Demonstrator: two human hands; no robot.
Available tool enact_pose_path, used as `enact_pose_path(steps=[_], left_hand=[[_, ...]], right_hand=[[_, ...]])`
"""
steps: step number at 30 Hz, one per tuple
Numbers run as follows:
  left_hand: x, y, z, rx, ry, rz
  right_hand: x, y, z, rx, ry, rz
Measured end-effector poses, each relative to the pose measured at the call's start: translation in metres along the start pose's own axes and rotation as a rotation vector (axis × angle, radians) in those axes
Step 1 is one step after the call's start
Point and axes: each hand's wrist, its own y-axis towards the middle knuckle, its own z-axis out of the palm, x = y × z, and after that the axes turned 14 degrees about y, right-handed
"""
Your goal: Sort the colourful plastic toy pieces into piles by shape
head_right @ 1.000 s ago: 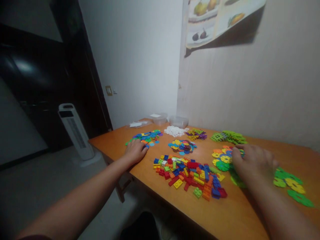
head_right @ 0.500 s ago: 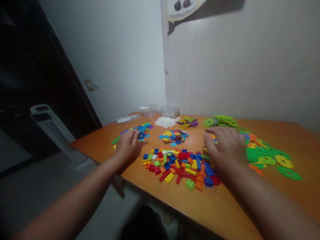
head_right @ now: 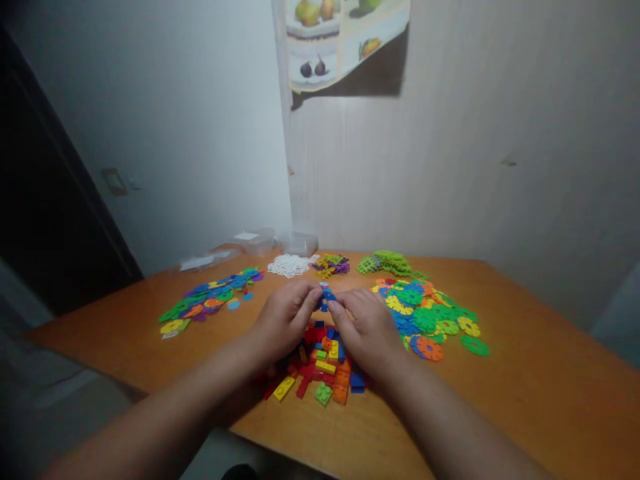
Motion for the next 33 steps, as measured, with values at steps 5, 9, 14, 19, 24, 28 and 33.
enact_pose_path(steps=[5, 9, 14, 19, 24, 28, 33], left_hand=[[0.011, 0.003, 0.001, -0.008, -0.144, -0.105], [0.040, -0.006, -0.008, -0.039, -0.059, -0.172], [0.085, -0.024, -0.019, -0.098, 0.139, -0.252], [0.108, -0.039, -0.029, -0.134, 0.179, -0.349], [0.106, -0.050, -0.032, -0.097, 0.108, -0.358], [0.099, -0.062, -0.037, 0.001, 0.014, -0.326], [0.086, -0.079, -0.048, 0.210, -0.017, -0.202]], right_hand=[[-0.032, 0.008, -0.029, -0.177, -0.041, 0.247], [-0.071, 0.010, -0.063, -0.332, -0.259, 0.622], [-0.097, 0.002, -0.079, -0.283, -0.382, 0.823], [-0.095, -0.002, -0.079, -0.249, -0.443, 0.872], [-0.069, 0.007, -0.068, -0.213, -0.390, 0.633], [-0.033, 0.000, -0.046, 0.043, -0.026, 0.306], [-0.011, -0.023, -0.026, 0.423, 0.139, 0.210]])
